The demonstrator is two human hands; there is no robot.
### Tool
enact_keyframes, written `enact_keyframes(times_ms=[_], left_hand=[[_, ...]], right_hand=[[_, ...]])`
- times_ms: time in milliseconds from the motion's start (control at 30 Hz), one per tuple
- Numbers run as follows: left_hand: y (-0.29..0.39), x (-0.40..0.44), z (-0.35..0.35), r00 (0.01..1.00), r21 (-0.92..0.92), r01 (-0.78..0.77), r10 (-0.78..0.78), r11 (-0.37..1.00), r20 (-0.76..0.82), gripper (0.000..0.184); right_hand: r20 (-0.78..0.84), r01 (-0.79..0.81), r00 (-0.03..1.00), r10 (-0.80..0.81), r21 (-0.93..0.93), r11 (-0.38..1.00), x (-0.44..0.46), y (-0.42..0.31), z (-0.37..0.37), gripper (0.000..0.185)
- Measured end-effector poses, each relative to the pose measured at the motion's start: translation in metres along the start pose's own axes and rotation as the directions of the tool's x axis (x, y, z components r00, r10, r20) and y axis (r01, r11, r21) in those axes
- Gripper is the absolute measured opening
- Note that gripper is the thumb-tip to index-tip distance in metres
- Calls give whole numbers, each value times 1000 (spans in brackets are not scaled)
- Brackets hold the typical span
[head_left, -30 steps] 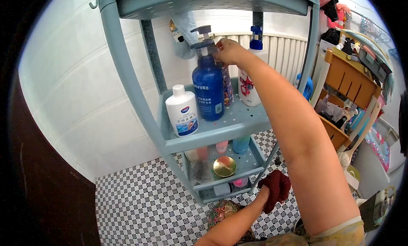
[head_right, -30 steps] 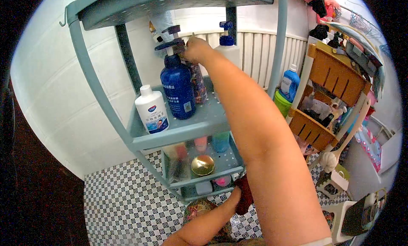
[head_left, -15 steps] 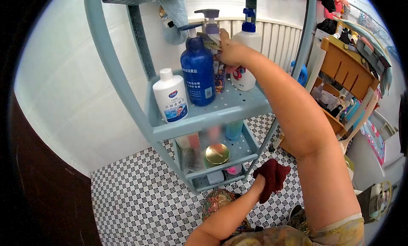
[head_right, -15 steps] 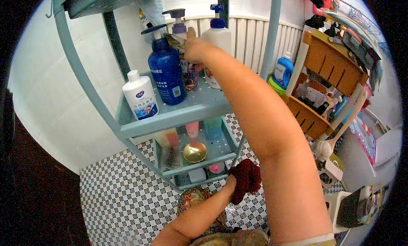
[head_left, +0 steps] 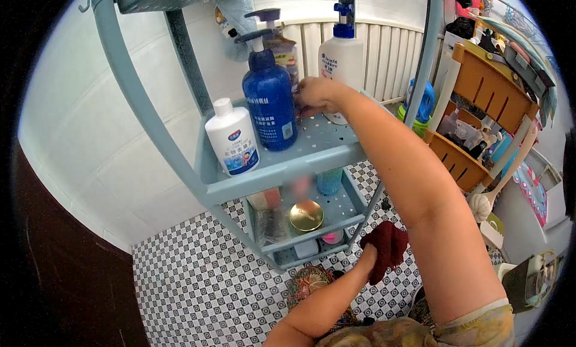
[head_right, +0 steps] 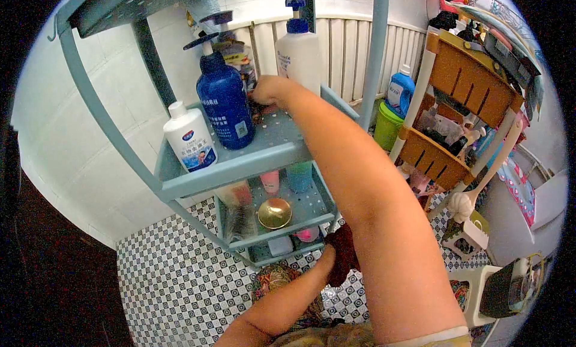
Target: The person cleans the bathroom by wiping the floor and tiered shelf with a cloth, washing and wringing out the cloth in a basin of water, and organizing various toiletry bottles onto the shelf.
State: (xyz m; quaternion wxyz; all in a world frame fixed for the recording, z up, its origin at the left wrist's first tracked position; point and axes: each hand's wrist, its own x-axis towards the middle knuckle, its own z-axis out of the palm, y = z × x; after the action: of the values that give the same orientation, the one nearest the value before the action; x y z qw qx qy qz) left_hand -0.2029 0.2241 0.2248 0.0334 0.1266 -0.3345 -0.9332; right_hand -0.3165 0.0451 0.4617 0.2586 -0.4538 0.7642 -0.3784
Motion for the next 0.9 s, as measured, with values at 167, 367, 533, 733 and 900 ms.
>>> enact_keyframes(times_ms=[167,367,533,733,900], left_hand=[[-10,16,-13,1000,-31,2,-3,1000,-25,37],[-19,34,-42,974,-104,93,-68,990,216,21],[17,2,13,989,37,133,-130,990,-70,35],[-40,38,-37,894,138,-376,320,916,313,33],[-72,43,-80,933,-728,148,150,669,327,63]], right_hand=[[170,143,981,-92,-312,939,51,23,6,34],[-40,169,966,-257,-653,738,-27,-7,-13,34],[-186,555,760,-623,-312,771,-121,23,-25,27],[-515,431,693,-504,-264,863,-238,152,14,29],[-343,108,902,-262,-408,907,-294,230,100,50]])
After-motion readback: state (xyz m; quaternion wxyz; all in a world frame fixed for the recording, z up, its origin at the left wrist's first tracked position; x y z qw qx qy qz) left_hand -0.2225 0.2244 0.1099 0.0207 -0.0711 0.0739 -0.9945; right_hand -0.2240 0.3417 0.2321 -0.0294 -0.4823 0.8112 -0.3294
